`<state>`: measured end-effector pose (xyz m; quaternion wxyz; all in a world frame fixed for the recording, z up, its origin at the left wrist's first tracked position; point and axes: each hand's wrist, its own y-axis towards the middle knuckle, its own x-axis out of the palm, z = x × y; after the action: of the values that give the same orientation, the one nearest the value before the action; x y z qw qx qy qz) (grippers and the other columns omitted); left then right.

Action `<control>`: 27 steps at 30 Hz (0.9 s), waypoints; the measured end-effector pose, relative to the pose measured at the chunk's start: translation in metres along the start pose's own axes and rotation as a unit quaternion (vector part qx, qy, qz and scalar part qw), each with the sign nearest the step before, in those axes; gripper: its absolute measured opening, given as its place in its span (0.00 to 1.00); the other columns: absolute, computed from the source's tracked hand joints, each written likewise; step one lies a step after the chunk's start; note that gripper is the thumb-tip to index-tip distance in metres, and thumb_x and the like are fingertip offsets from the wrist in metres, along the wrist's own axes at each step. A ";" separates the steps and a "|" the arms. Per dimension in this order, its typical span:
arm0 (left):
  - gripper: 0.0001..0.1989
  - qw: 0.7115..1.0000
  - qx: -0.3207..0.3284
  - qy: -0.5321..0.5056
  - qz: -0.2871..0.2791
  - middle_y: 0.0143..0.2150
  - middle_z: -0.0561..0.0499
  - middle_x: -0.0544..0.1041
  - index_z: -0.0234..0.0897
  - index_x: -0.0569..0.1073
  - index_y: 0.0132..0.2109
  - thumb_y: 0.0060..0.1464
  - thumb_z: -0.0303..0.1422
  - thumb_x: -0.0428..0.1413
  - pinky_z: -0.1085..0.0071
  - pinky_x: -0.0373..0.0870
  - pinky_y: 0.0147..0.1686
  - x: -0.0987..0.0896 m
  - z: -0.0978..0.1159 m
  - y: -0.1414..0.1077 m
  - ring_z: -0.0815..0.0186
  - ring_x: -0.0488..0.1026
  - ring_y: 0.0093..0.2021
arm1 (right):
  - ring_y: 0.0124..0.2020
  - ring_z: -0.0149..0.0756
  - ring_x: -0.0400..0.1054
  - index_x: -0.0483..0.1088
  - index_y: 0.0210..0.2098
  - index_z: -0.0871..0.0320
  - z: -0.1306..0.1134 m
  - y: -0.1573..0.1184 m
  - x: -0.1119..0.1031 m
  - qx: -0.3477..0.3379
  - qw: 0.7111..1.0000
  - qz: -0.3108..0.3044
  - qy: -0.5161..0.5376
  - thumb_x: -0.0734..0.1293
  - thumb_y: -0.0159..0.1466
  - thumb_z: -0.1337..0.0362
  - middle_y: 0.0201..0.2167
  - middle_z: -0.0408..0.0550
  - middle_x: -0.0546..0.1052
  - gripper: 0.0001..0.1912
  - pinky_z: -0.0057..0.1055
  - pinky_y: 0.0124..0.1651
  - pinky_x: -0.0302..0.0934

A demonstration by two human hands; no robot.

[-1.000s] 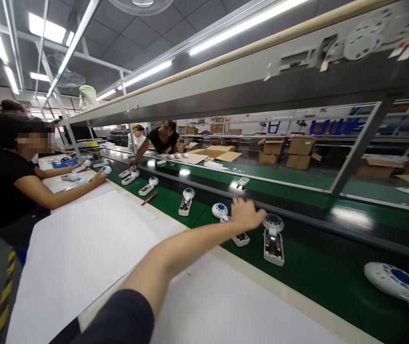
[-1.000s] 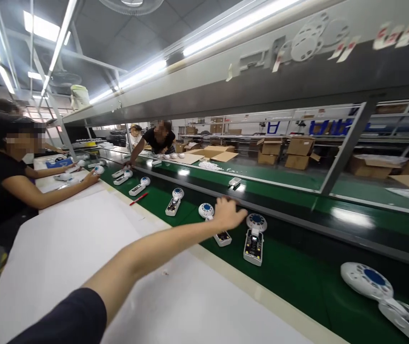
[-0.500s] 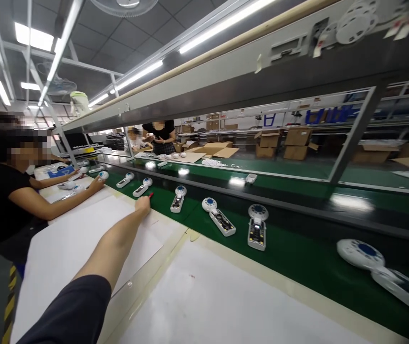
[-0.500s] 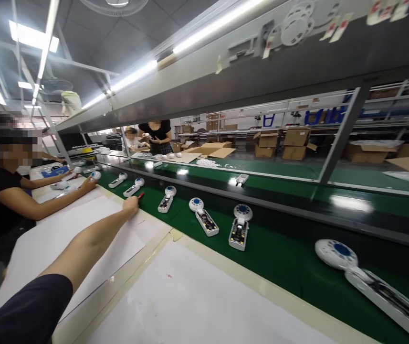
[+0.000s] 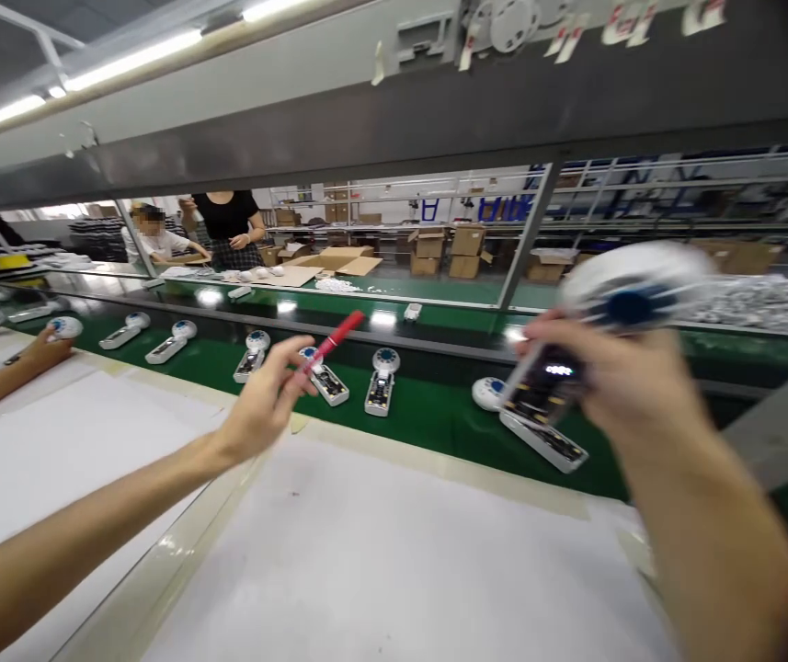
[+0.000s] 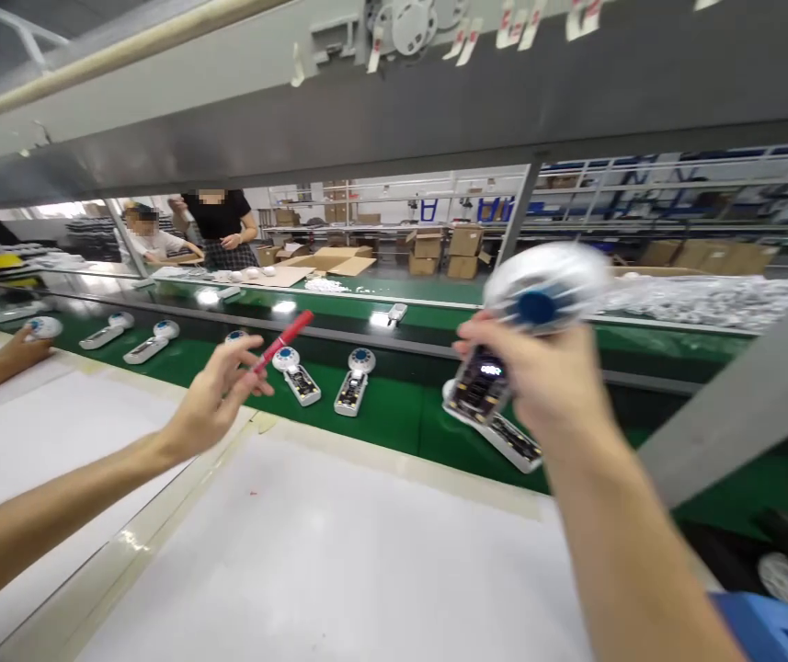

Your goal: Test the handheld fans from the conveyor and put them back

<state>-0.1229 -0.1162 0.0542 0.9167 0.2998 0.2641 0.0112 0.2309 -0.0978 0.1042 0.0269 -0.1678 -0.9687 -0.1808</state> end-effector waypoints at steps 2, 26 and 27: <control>0.21 0.988 0.120 0.002 -0.097 0.46 0.47 0.78 0.45 0.68 0.62 0.65 0.25 0.47 0.67 0.75 0.45 0.026 0.031 -0.027 0.64 0.79 0.41 | 0.37 0.37 0.76 0.74 0.38 0.62 0.030 0.005 0.007 0.066 0.994 -0.034 -0.083 0.77 0.55 0.69 0.36 0.47 0.80 0.13 0.31 0.41 0.72; 0.17 0.973 -0.224 0.049 0.023 0.59 0.40 0.72 0.33 0.72 0.56 0.62 0.33 0.59 0.48 0.69 0.58 0.054 -0.033 0.060 0.52 0.70 0.59 | 0.32 0.47 0.75 0.70 0.27 0.59 0.110 0.029 -0.027 0.207 0.758 -0.294 -0.544 0.75 0.46 0.68 0.27 0.52 0.78 0.11 0.33 0.31 0.61; 0.18 0.967 -0.249 0.018 0.048 0.58 0.41 0.72 0.33 0.72 0.57 0.63 0.36 0.59 0.51 0.72 0.55 0.042 -0.043 0.069 0.55 0.72 0.56 | 0.34 0.47 0.75 0.69 0.27 0.59 0.114 0.027 -0.024 0.199 0.765 -0.287 -0.541 0.75 0.45 0.69 0.28 0.51 0.78 0.12 0.32 0.31 0.61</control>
<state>-0.0978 -0.0288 0.0434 0.9559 0.0744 0.2545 0.1259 0.2637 -0.0407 0.0048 -0.5216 0.0572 -0.8402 0.1371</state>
